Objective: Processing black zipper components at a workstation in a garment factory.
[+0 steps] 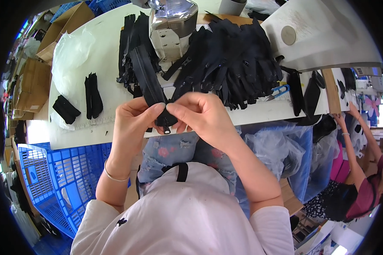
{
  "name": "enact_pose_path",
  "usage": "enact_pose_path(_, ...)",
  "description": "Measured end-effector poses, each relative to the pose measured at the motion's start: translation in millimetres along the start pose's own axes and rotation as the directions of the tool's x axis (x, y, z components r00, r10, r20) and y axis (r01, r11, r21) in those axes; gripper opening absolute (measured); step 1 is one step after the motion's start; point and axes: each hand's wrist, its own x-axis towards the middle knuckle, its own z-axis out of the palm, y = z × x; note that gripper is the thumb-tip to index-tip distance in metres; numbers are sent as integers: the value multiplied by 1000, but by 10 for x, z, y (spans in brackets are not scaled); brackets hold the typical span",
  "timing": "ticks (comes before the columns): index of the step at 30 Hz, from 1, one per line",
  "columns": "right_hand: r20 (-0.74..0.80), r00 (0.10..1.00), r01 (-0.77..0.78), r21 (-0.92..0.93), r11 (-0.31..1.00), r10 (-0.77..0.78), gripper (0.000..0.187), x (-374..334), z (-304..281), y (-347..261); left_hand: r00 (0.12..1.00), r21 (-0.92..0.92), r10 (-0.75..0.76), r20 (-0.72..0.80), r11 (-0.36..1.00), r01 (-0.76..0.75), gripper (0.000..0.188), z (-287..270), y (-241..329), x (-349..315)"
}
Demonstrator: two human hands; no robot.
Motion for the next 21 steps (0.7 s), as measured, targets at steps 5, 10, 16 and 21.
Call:
enact_pose_path(5,50,998,-35,-15,999,36,28,-29,-32,10,999,6,31,-34,1000,-31,12,67,-3,-29)
enact_pose_path(10,41,999,-14,22,1000,13,25,-31,-12,38,994,91,77,-78,993,-70,11,122,16,-63)
enact_pose_path(16,30,1000,7,9,1000,-7,18,-35,-18,24,995,86,68,-80,994,-61,12,140,20,-58)
enact_pose_path(21,26,1000,6,-34,999,-5,18,-35,-10,-6,991,106,80,-103,992,-69,13,149,26,-58)
